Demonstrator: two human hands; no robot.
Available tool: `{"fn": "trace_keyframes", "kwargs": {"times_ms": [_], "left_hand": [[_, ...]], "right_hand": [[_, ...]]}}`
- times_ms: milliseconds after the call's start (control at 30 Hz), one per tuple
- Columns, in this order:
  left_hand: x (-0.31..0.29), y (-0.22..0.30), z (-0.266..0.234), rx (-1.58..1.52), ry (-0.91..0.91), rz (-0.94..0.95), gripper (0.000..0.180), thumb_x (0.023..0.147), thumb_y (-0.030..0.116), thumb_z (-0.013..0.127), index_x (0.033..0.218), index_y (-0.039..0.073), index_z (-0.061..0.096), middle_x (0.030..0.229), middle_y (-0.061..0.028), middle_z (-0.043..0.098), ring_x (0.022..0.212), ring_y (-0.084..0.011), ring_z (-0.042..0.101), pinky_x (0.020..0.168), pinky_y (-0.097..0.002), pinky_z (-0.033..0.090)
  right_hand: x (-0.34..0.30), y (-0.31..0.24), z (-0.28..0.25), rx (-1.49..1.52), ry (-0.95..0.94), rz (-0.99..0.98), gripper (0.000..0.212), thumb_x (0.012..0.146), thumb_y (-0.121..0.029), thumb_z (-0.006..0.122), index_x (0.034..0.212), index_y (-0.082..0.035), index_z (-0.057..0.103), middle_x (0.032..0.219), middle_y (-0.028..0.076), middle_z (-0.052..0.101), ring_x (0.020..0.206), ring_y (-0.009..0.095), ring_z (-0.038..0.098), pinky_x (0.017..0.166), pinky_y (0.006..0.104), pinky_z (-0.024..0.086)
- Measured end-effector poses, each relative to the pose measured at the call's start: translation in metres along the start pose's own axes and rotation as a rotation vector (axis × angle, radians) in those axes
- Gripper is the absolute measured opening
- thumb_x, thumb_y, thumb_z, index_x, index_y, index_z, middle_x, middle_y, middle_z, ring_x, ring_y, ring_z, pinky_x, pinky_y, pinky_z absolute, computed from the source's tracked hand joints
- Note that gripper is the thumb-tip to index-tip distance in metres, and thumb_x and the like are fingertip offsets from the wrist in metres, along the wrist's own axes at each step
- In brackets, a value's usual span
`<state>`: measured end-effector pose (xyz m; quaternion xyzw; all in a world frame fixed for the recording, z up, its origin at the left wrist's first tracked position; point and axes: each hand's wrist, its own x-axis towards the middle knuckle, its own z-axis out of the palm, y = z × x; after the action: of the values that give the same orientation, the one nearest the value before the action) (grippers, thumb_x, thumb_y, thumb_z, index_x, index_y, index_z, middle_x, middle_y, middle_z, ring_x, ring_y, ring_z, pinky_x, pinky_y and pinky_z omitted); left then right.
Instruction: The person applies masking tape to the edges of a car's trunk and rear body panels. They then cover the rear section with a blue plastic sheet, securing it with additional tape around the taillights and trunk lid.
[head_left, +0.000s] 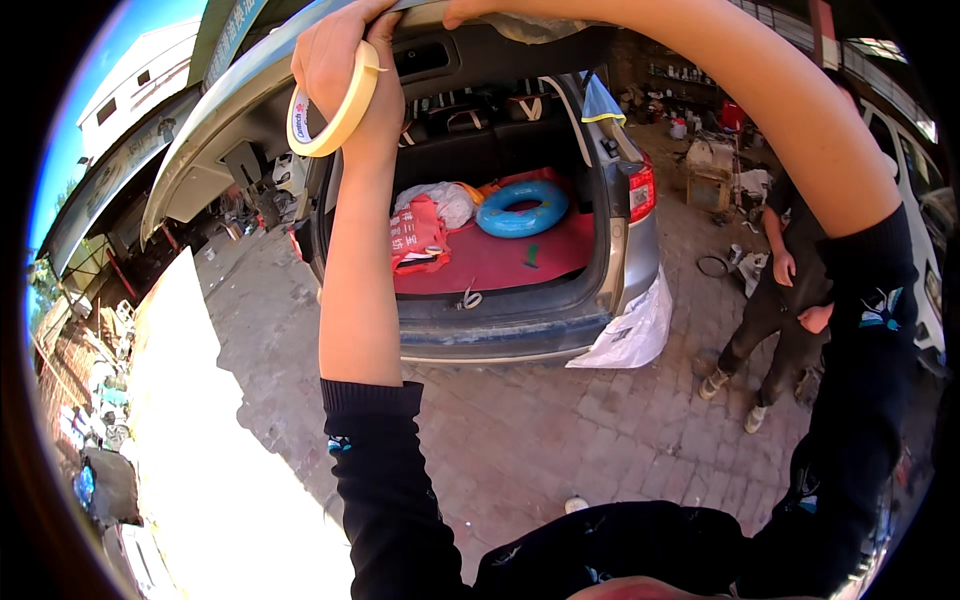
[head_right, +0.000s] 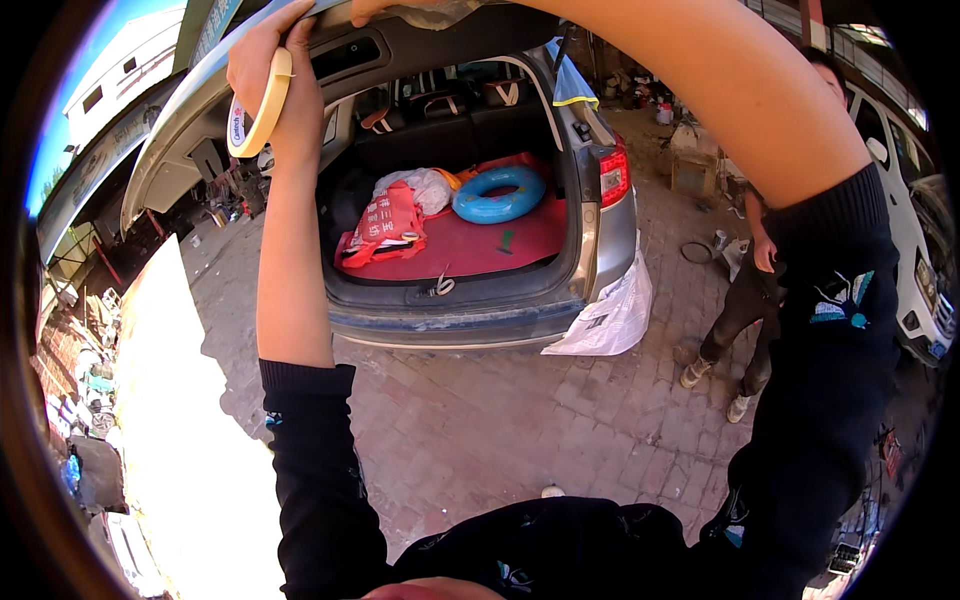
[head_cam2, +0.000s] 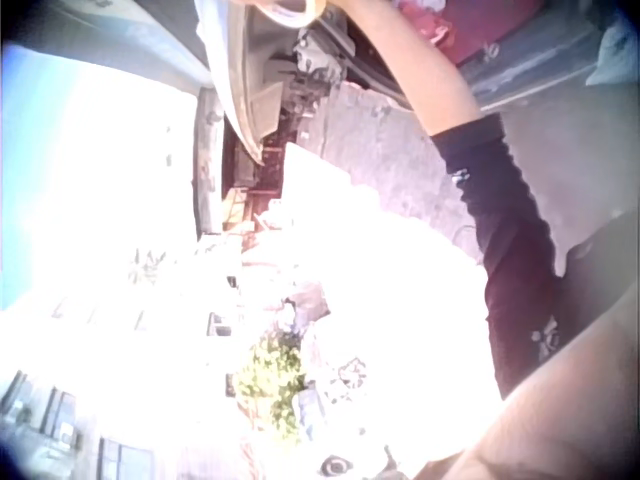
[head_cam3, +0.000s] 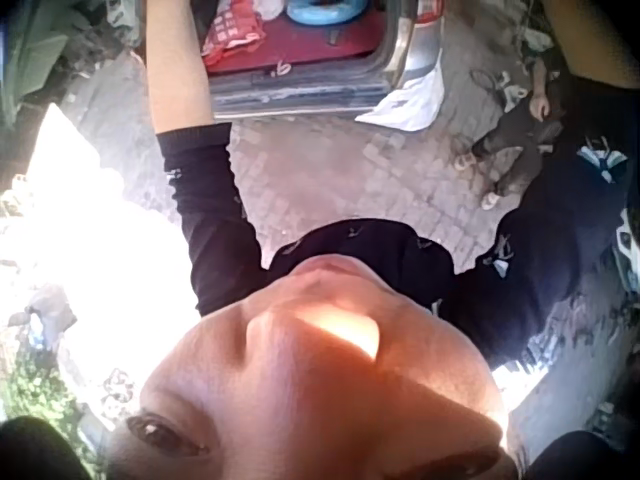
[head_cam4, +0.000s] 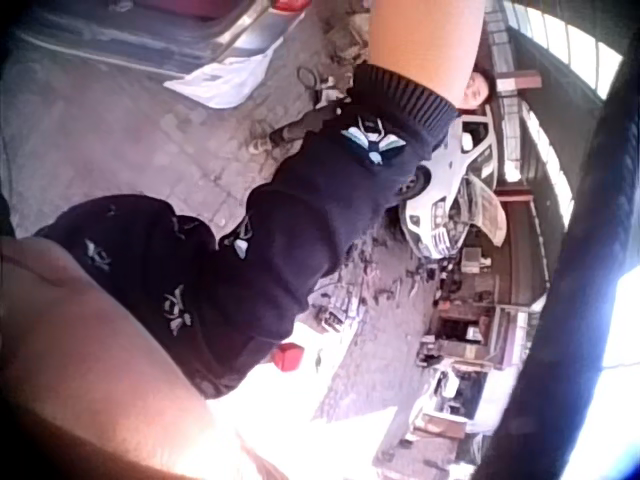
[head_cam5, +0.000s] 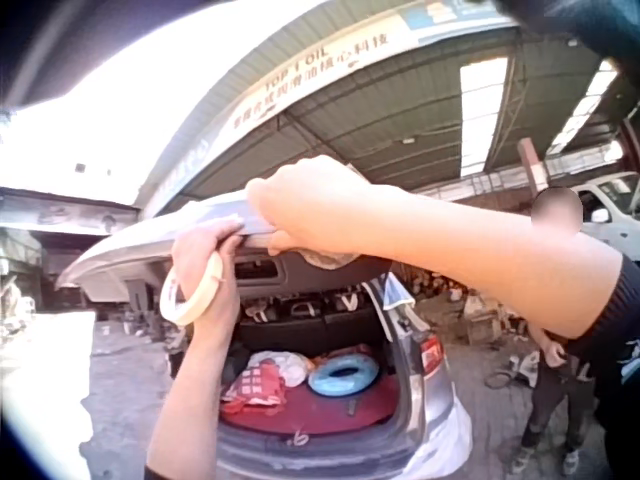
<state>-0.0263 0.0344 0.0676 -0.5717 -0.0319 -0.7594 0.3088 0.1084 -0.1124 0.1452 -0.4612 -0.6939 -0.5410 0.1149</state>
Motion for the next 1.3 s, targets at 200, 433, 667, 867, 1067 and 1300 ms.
{"fn": "trace_keyframes", "kwargs": {"times_ms": [200, 433, 667, 867, 1067, 1300], "left_hand": [[-0.004, -0.004, 0.006, -0.008, 0.073, 0.016, 0.013, 0.083, 0.007, 0.069, 0.096, 0.005, 0.071, 0.097, -0.0117, 0.071, 0.097, -0.0299, 0.064, 0.091, -0.0396, 0.046], [0.000, -0.006, 0.003, 0.005, 0.045, 0.068, 0.013, 0.083, 0.008, 0.069, 0.095, 0.005, 0.072, 0.097, -0.0115, 0.071, 0.097, -0.0294, 0.064, 0.091, -0.0395, 0.046], [0.001, 0.001, 0.002, -0.014, 0.024, 0.017, 0.012, 0.083, 0.009, 0.069, 0.094, 0.005, 0.071, 0.094, -0.0102, 0.071, 0.096, -0.0292, 0.065, 0.091, -0.0396, 0.045], [-0.002, -0.005, 0.008, -0.002, 0.086, 0.060, 0.012, 0.082, 0.008, 0.070, 0.093, 0.005, 0.071, 0.094, -0.0099, 0.071, 0.095, -0.0291, 0.064, 0.090, -0.0391, 0.046], [0.002, 0.002, 0.003, 0.004, 0.038, 0.026, 0.011, 0.082, 0.005, 0.069, 0.094, 0.003, 0.070, 0.094, -0.0113, 0.070, 0.095, -0.0293, 0.064, 0.091, -0.0386, 0.046], [-0.002, -0.004, 0.010, -0.015, 0.104, 0.063, 0.012, 0.081, 0.005, 0.070, 0.093, 0.003, 0.070, 0.094, -0.0114, 0.070, 0.094, -0.0293, 0.064, 0.089, -0.0390, 0.046]], "right_hand": [[-0.007, 0.008, -0.001, 0.017, 0.061, 0.037, 0.040, 0.078, -0.035, 0.078, 0.092, -0.002, 0.060, 0.082, 0.019, 0.070, 0.081, 0.038, 0.070, 0.070, 0.0446, 0.055], [-0.017, 0.011, 0.004, -0.141, 0.050, -0.003, 0.037, 0.081, -0.030, 0.076, 0.095, 0.001, 0.059, 0.078, 0.020, 0.070, 0.078, 0.038, 0.070, 0.069, 0.0456, 0.055], [0.019, -0.004, 0.026, -0.111, 0.261, -0.160, 0.038, 0.084, -0.033, 0.073, 0.093, 0.000, 0.055, 0.074, 0.021, 0.068, 0.075, 0.038, 0.070, 0.066, 0.0459, 0.054], [-0.023, 0.010, 0.001, -0.103, 0.107, 0.071, 0.039, 0.082, -0.035, 0.075, 0.093, -0.003, 0.056, 0.074, 0.019, 0.068, 0.074, 0.038, 0.069, 0.065, 0.0444, 0.054], [0.005, 0.004, 0.014, -0.118, 0.185, -0.135, 0.036, 0.079, -0.032, 0.077, 0.091, -0.002, 0.062, 0.078, 0.018, 0.070, 0.077, 0.037, 0.070, 0.069, 0.0442, 0.055], [-0.011, 0.012, 0.011, -0.136, 0.159, -0.058, 0.037, 0.082, -0.034, 0.074, 0.092, -0.002, 0.058, 0.076, 0.018, 0.069, 0.076, 0.036, 0.070, 0.067, 0.0443, 0.055]]}}
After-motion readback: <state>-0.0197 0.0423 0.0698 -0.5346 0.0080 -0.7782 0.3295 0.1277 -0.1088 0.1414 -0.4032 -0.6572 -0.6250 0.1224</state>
